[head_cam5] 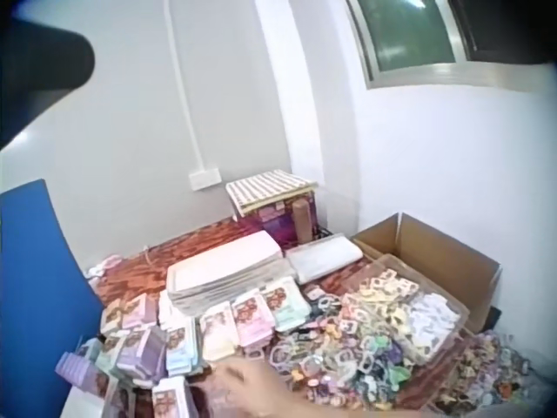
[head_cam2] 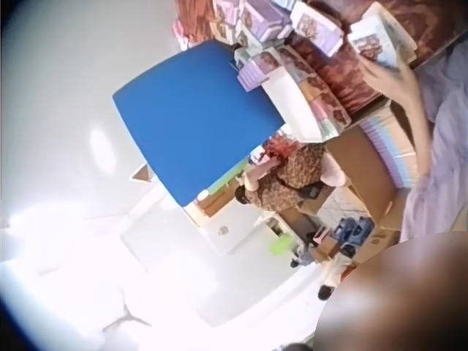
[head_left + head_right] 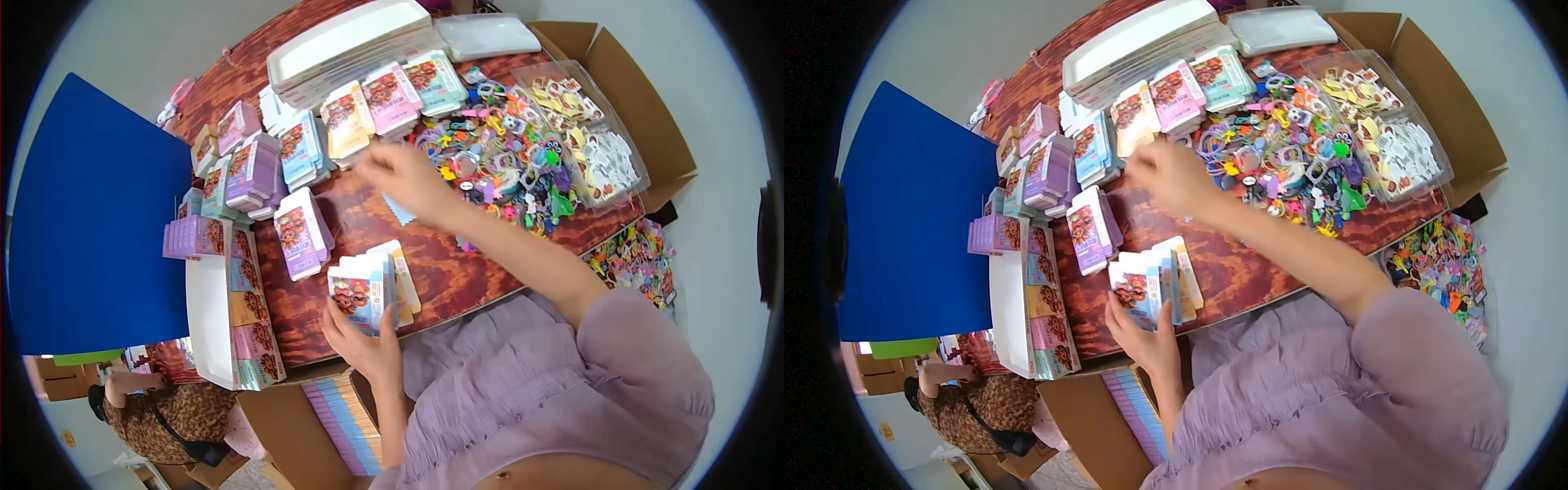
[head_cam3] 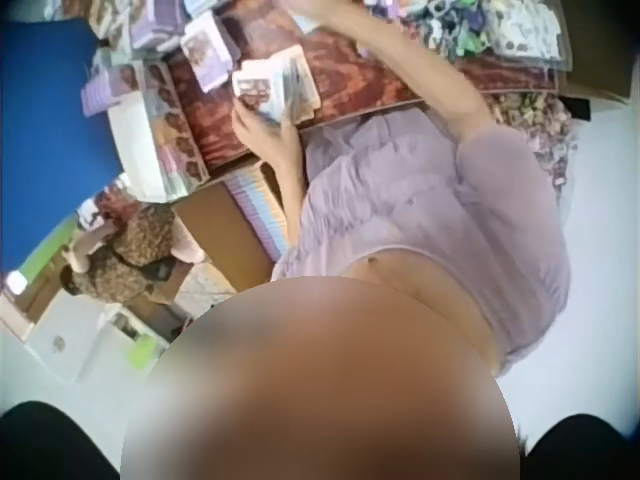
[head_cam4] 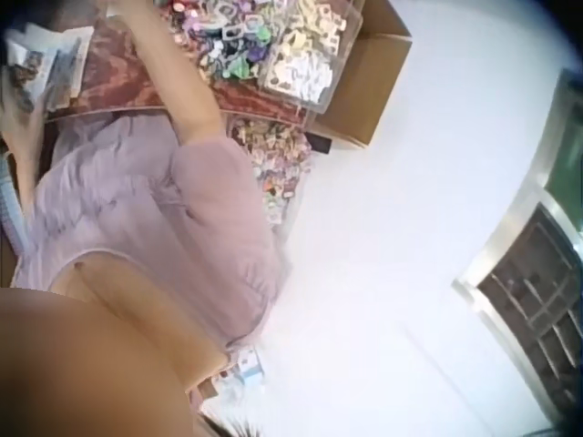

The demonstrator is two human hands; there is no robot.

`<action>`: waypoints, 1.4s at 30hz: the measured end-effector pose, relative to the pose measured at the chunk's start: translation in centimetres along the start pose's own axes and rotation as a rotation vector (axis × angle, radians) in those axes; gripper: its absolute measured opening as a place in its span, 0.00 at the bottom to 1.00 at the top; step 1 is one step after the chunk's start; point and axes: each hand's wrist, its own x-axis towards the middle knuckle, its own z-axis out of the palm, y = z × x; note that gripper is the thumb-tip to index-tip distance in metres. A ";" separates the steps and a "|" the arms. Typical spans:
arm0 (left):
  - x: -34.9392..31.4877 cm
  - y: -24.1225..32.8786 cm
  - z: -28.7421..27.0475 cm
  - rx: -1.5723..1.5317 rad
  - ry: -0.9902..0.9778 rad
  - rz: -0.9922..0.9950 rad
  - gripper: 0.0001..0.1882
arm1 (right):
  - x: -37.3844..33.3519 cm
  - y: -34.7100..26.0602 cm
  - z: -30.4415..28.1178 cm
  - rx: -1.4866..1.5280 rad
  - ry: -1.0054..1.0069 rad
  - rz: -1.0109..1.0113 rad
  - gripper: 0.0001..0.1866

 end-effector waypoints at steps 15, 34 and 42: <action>0.3 5.6 -0.9 -0.463 -0.703 0.003 0.32 | -15.2 -3.2 -6.1 -0.132 -0.253 -0.084 0.08; -3.6 4.0 4.4 -1.582 -0.691 -0.573 0.24 | -16.9 -0.6 -7.1 0.190 -0.287 0.056 0.09; -2.7 7.1 0.8 -1.120 -0.401 -0.067 0.30 | -16.8 -1.6 -7.3 0.543 -0.084 0.238 0.11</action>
